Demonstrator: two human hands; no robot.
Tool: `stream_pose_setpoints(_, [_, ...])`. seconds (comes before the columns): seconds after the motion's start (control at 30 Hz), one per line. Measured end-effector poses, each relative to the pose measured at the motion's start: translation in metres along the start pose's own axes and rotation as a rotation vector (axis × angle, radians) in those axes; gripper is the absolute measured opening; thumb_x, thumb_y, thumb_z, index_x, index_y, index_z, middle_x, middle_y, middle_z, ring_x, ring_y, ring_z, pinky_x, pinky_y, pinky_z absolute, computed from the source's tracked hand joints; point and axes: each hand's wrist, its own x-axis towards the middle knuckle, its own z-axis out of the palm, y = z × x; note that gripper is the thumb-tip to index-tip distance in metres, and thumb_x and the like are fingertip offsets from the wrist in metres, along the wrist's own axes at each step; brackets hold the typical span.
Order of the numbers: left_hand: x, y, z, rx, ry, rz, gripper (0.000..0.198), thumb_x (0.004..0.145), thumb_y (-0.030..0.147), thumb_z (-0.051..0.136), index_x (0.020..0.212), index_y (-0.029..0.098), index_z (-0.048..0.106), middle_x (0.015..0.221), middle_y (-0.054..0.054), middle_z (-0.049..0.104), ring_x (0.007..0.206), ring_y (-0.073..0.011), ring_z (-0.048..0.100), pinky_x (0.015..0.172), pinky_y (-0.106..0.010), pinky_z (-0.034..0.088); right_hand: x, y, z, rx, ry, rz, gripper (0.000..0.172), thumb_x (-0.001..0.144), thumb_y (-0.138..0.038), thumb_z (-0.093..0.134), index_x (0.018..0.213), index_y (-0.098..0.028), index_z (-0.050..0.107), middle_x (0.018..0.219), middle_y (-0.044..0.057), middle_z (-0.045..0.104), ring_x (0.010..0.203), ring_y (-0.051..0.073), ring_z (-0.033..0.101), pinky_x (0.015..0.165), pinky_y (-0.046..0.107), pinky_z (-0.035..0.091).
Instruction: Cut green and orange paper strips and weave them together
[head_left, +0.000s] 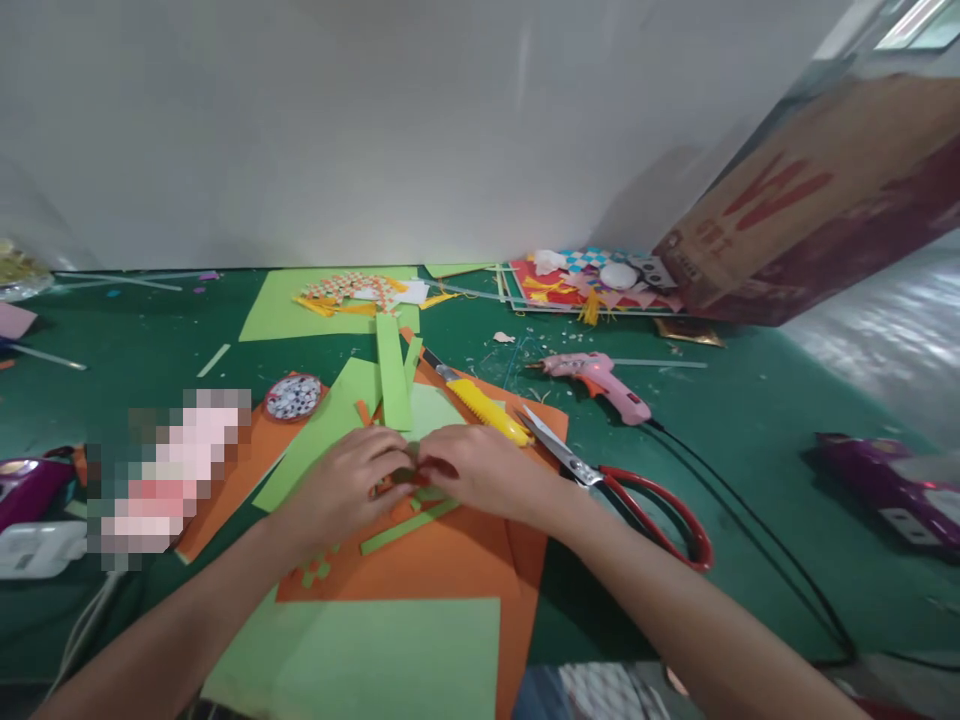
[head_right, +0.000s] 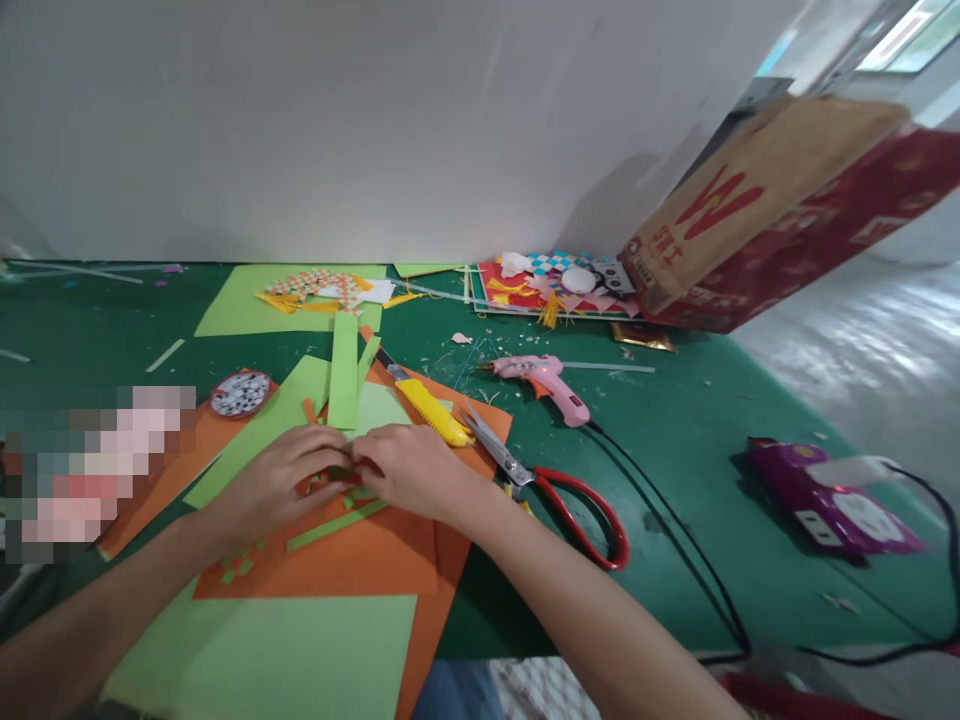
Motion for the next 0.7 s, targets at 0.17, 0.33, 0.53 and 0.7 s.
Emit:
stream_pose_setpoints(0.17, [-0.001, 0.000, 0.000, 0.002, -0.049, -0.019, 0.018, 0.092, 0.030, 0.050, 0.091, 0.017, 0.063, 0.097, -0.008, 0.065, 0.095, -0.0214, 0.058, 0.086, -0.037, 0.046, 0.001, -0.002, -0.002, 0.063, -0.039, 0.044, 0.013, 0.083, -0.013, 0.054, 0.086, -0.017, 0.065, 0.086, 0.005, 0.069, 0.078, 0.016, 0.060, 0.060, 0.023, 0.032])
stream_pose_setpoints(0.33, [0.000, 0.003, -0.003, 0.016, -0.058, -0.025, 0.017, 0.092, 0.027, 0.050, 0.088, 0.016, 0.063, 0.095, -0.007, 0.065, 0.093, -0.0205, 0.058, 0.084, -0.035, 0.046, 0.000, -0.002, 0.000, 0.025, -0.040, 0.004, 0.012, 0.083, -0.013, 0.053, 0.085, -0.017, 0.064, 0.086, 0.006, 0.070, 0.079, 0.017, 0.061, 0.060, 0.024, 0.032])
stream_pose_setpoints(0.53, [0.001, 0.002, -0.003, 0.061, -0.043, 0.002, 0.019, 0.093, 0.021, 0.047, 0.087, 0.016, 0.064, 0.093, -0.007, 0.066, 0.089, -0.0201, 0.059, 0.081, -0.034, 0.047, 0.001, -0.001, 0.003, 0.024, -0.033, -0.003, 0.013, 0.081, -0.011, 0.052, 0.085, -0.017, 0.063, 0.088, 0.007, 0.070, 0.079, 0.018, 0.060, 0.059, 0.024, 0.031])
stream_pose_setpoints(0.7, [-0.001, 0.002, -0.002, 0.062, -0.010, 0.008, 0.015, 0.091, 0.020, 0.048, 0.089, 0.016, 0.063, 0.091, -0.007, 0.066, 0.087, -0.0205, 0.059, 0.080, -0.034, 0.047, -0.002, -0.015, -0.009, 0.036, 0.001, -0.010, 0.016, 0.083, -0.010, 0.050, 0.078, -0.015, 0.064, 0.079, 0.007, 0.068, 0.073, 0.016, 0.059, 0.060, 0.026, 0.034])
